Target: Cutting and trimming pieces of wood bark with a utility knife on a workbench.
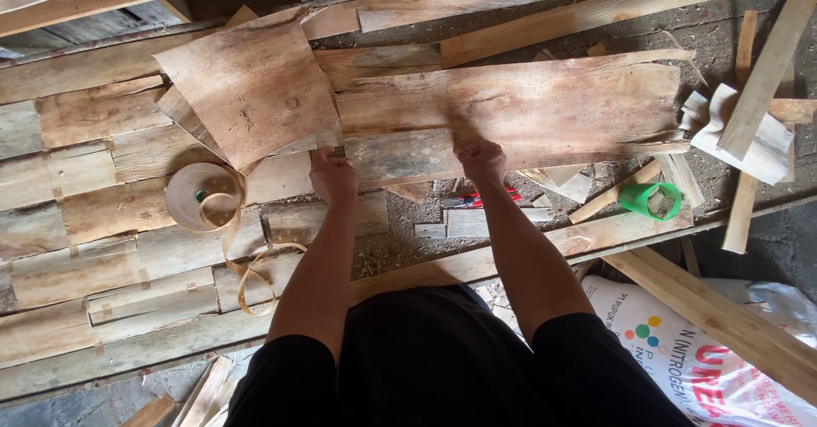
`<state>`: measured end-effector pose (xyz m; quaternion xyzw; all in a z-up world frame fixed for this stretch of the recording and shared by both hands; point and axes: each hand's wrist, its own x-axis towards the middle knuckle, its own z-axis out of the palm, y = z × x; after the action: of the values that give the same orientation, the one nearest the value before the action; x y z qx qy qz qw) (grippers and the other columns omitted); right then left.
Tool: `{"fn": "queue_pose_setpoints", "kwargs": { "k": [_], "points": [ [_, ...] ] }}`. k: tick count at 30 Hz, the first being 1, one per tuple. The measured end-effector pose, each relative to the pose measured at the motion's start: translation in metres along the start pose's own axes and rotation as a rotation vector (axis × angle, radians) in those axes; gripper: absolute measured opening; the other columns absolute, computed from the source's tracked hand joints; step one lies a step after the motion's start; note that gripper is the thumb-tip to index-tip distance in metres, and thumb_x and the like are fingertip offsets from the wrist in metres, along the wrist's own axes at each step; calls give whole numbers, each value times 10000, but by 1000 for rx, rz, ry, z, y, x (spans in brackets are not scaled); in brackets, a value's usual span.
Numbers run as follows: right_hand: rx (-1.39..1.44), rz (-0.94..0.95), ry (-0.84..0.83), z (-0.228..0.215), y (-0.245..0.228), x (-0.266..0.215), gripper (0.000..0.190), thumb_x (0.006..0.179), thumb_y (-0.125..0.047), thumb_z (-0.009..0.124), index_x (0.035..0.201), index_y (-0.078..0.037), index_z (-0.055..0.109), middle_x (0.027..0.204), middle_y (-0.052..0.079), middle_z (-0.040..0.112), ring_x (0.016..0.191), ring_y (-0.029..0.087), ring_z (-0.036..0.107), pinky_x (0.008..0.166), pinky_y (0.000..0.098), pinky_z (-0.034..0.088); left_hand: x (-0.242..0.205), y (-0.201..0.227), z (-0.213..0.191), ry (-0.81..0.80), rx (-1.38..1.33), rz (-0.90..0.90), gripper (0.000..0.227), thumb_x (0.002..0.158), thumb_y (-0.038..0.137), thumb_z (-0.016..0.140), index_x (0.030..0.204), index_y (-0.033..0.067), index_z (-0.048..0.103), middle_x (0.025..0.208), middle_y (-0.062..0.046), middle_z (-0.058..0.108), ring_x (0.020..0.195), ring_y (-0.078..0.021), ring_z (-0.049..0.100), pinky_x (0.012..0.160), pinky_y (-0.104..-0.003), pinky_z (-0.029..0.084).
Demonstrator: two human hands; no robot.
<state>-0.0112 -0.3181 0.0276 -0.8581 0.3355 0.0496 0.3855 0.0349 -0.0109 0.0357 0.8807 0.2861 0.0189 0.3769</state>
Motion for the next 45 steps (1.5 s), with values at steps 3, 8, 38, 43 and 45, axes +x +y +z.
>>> {"fn": "queue_pose_setpoints", "kwargs": {
  "k": [3,8,38,43,45],
  "points": [
    [23,-50,23,0,1,-1,226,759,-297,896,789,-106,781,786,37,777,721,160,731,730,347,600,-4,10,-9,-136,70,-4,233,886,49,717,1086,169,709,875,-10,772,826,-214,744,762,-443,562],
    [3,15,12,-7,-9,-7,233,760,-311,889,789,-111,774,796,46,777,727,172,731,742,365,607,-6,6,-7,-85,183,306,189,917,6,665,1076,103,703,1014,-99,718,966,-288,676,837,-455,540],
    [-494,-630,-216,-89,40,-79,263,837,-236,822,1074,-145,751,1193,84,698,1112,275,641,976,434,524,-120,78,79,-571,630,1182,338,1031,154,554,1311,-21,628,1581,-166,375,1447,-373,402,1168,-530,411],
    [-563,-685,-190,-88,38,-84,308,791,-211,833,1069,-130,729,1149,87,682,1096,282,620,949,452,499,-111,75,85,-519,597,1229,283,1025,150,583,1246,-15,648,1601,-181,355,1411,-365,429,1157,-477,441],
    [-617,-663,-203,-88,40,-84,254,832,-196,826,1038,-105,708,1116,90,673,1059,279,628,934,459,499,-112,83,77,-583,699,1233,359,925,115,625,1269,12,631,1601,-159,344,1358,-340,447,1094,-436,475]
  ]
}}
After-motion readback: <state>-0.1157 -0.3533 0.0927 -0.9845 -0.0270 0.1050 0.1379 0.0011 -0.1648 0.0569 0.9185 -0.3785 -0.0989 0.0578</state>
